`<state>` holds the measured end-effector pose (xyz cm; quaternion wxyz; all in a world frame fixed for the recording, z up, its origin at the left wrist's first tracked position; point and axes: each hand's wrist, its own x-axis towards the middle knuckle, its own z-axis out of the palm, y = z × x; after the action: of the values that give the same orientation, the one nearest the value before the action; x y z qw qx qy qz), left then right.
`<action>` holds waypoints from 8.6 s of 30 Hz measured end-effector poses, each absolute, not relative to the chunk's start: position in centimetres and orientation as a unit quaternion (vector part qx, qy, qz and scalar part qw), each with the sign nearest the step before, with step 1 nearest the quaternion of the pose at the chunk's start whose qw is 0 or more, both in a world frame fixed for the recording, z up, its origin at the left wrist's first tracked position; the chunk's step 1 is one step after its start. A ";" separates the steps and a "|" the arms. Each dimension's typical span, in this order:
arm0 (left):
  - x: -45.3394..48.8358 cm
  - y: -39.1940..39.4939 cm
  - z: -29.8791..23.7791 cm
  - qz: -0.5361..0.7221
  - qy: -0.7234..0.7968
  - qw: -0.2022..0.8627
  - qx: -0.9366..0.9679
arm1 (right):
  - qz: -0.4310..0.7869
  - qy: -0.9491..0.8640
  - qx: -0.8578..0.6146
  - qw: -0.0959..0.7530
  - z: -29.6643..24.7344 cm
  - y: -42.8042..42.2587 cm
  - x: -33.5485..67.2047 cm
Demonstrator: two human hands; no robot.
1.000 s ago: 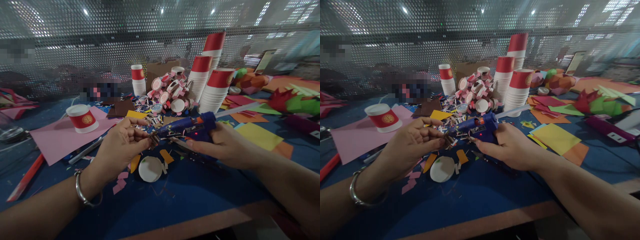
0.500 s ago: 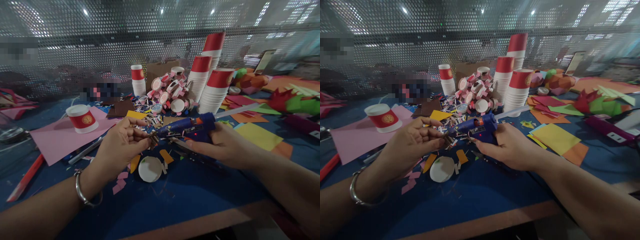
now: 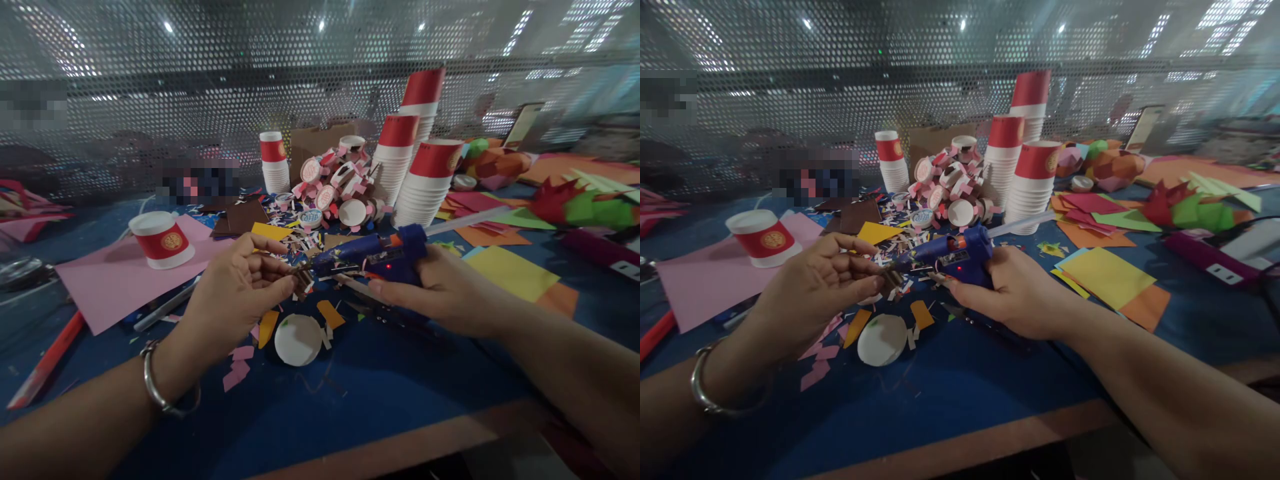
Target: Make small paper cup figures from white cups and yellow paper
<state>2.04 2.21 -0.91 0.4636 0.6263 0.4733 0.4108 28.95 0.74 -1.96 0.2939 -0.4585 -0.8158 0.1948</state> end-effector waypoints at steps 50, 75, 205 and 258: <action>0.2 2.3 -0.9 0.364 0.482 0.549 0.577 | 0.108 -0.710 -0.639 0.275 -2.5 2.9 30.3; 0.1 2.8 -1.3 0.361 0.464 0.533 0.609 | 0.229 -0.887 -0.400 0.006 0.9 2.8 22.9; 1.0 2.0 -1.1 0.378 0.466 0.560 0.571 | 0.484 -0.705 -0.395 0.337 -1.3 3.2 23.0; 1.1 1.0 -0.1 0.354 0.441 0.637 0.524 | 0.285 -0.774 -0.519 0.223 0.6 2.4 28.1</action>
<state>1.10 1.00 -0.12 0.6366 0.5238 0.4413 0.3545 28.07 2.43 0.57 0.2234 -0.5193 -0.7739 0.2854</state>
